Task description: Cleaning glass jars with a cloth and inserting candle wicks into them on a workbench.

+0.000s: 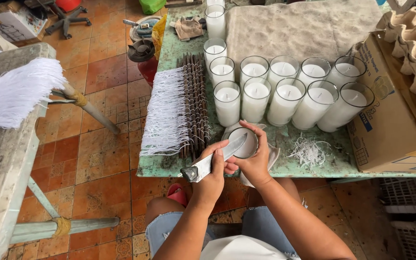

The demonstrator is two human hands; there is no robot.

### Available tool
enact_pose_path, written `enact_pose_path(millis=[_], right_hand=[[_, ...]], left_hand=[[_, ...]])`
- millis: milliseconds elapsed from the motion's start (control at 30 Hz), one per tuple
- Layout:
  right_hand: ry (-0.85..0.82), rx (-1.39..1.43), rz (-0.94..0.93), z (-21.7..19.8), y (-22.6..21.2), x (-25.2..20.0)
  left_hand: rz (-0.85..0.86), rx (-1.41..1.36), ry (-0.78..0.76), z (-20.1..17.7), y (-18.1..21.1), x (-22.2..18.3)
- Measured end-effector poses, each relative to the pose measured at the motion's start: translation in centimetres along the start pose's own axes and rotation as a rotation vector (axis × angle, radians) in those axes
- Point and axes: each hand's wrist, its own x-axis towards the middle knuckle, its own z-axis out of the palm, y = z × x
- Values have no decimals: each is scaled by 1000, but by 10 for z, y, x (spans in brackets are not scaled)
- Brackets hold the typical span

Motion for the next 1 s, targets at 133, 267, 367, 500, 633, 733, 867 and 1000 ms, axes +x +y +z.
enact_pose_path(millis=[133, 267, 367, 500, 633, 733, 867, 1000], right_hand=[[16, -9, -10, 3, 11, -6], [49, -9, -29, 6, 15, -9], [63, -21, -33, 8, 21, -11], [45, -52, -42, 10, 31, -13], [24, -48, -41, 10, 32, -14], [46, -55, -75, 10, 29, -15], [54, -49, -77, 11, 27, -14], [61, -31, -65, 11, 26, -16]], left_hand=[[-5, -12, -2, 1, -1, 0], [4, -24, 26, 4, 1, -2], [53, -4, 47, 9, -1, -4], [120, 18, 89, 19, -7, -9], [89, -17, 117, 24, -6, -9], [101, -11, 132, 23, -5, -8], [95, -18, 130, 22, -8, -7], [78, -29, 145, 22, -8, -7]])
